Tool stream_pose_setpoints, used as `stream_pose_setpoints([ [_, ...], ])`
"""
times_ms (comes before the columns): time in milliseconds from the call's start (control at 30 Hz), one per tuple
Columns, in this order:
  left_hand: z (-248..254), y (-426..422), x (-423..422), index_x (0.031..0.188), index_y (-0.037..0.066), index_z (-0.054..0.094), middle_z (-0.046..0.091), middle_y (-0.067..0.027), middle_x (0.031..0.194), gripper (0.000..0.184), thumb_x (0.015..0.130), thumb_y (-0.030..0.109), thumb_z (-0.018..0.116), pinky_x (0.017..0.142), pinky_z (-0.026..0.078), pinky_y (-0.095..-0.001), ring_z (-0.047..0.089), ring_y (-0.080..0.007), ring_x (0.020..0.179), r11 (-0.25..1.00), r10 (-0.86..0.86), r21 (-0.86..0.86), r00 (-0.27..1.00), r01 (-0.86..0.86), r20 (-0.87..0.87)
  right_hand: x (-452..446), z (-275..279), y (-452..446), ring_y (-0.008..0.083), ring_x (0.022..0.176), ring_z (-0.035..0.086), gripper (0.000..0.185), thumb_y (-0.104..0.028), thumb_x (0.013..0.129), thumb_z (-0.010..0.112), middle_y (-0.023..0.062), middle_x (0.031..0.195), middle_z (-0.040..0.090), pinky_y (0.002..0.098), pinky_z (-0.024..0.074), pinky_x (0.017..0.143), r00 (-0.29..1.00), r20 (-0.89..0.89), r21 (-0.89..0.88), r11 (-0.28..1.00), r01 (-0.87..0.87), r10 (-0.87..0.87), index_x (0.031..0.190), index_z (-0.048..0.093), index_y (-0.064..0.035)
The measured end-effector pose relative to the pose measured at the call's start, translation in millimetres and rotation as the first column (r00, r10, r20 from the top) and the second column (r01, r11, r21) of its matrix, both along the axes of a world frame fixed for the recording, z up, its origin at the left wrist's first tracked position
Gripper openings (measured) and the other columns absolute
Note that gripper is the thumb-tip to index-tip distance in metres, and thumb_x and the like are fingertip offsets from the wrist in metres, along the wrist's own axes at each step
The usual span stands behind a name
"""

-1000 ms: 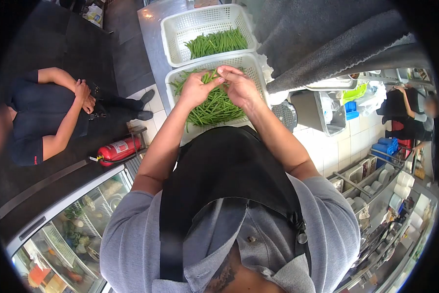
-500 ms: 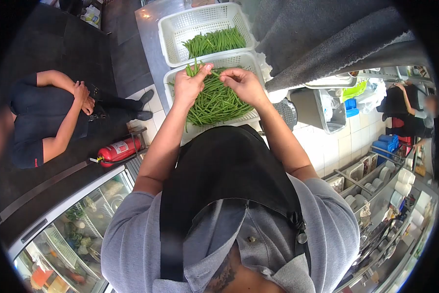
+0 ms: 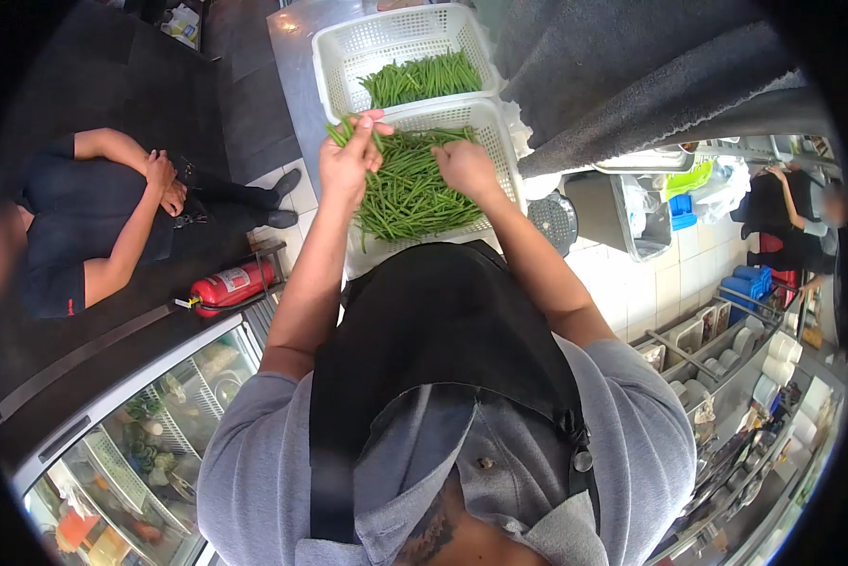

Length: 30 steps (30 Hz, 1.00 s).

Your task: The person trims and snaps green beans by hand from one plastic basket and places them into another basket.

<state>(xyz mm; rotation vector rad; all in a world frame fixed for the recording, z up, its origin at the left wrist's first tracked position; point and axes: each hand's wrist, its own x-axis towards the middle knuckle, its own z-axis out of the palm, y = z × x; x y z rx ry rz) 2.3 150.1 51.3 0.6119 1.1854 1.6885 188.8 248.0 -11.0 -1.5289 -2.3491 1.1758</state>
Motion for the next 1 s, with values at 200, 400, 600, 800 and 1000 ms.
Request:
stream_pose_setpoints([
  [200, -7.7, -12.4, -42.3, 0.111, -0.001, 0.066, 0.068, -0.0082, 0.09, 0.022, 0.104, 0.019, 0.061, 0.056, 0.045, -0.0284, 0.053, -0.0107, 0.063, 0.994, -0.061, -0.091, 0.998, 0.061, 0.006, -42.0, -5.2, -27.9, 0.0388, 0.103, 0.067, 0.018, -0.022, 0.089, 0.065, 0.0213, 0.104, 0.072, 0.0499, 0.0532, 0.092, 0.923, -0.219, 0.31, 0.919, -0.243, 0.318, 0.095, 0.076, -0.0083],
  [400, 6.4, -16.3, -39.1, 0.108, -0.002, 0.069, 0.061, -0.002, 0.078, 0.024, 0.105, 0.02, 0.06, 0.058, 0.046, -0.0275, 0.056, -0.0111, 0.063, 0.992, -0.088, -0.087, 0.996, 0.088, 0.008, -69.7, -22.6, -18.6, 0.0385, 0.091, 0.07, 0.016, -0.02, 0.083, 0.068, 0.0178, 0.092, 0.074, 0.0488, 0.0562, 0.085, 0.928, -0.053, 0.231, 0.909, -0.347, 0.368, 0.091, 0.077, -0.0089],
  [600, -4.1, -32.8, -47.8, 0.112, 0.002, 0.071, 0.049, 0.0047, 0.066, 0.027, 0.104, 0.025, 0.062, 0.052, 0.038, -0.0245, 0.047, -0.0077, 0.055, 0.96, -0.234, -0.164, 0.972, 0.229, -0.017, -34.3, 24.8, -3.9, 0.0196, 0.072, 0.071, 0.014, -0.018, 0.08, 0.075, 0.0087, 0.079, 0.074, 0.035, 0.0561, 0.07, 0.908, -0.39, 0.031, 0.988, -0.152, 0.152, 0.087, 0.073, -0.0051],
  [800, -18.4, -11.7, -16.7, 0.107, 0.004, 0.076, 0.074, -0.009, 0.078, 0.036, 0.092, 0.036, 0.075, 0.07, 0.051, -0.0353, 0.067, -0.0173, 0.072, 0.885, -0.464, -0.384, 0.572, 0.263, -0.677, -19.2, 68.1, 11.0, 0.009, 0.075, 0.065, 0.011, -0.005, 0.093, 0.072, 0.0017, 0.086, 0.072, 0.0253, 0.0531, 0.067, 0.783, -0.617, -0.395, 0.89, -0.23, -0.072, 0.104, 0.071, -0.001],
  [1000, 3.5, 4.0, 6.7, 0.097, 0.003, 0.077, 0.073, -0.011, 0.077, 0.04, 0.086, 0.041, 0.08, 0.072, 0.052, -0.0328, 0.065, -0.0149, 0.071, 0.88, -0.447, -0.436, 0.641, 0.189, -0.625, -14.5, 60.0, 6.9, 0.0119, 0.088, 0.066, 0.012, -0.005, 0.093, 0.072, 0.0038, 0.097, 0.073, 0.0274, 0.051, 0.079, 0.444, -0.744, -0.632, 0.741, -0.227, -0.499, 0.105, 0.072, -0.0022],
])
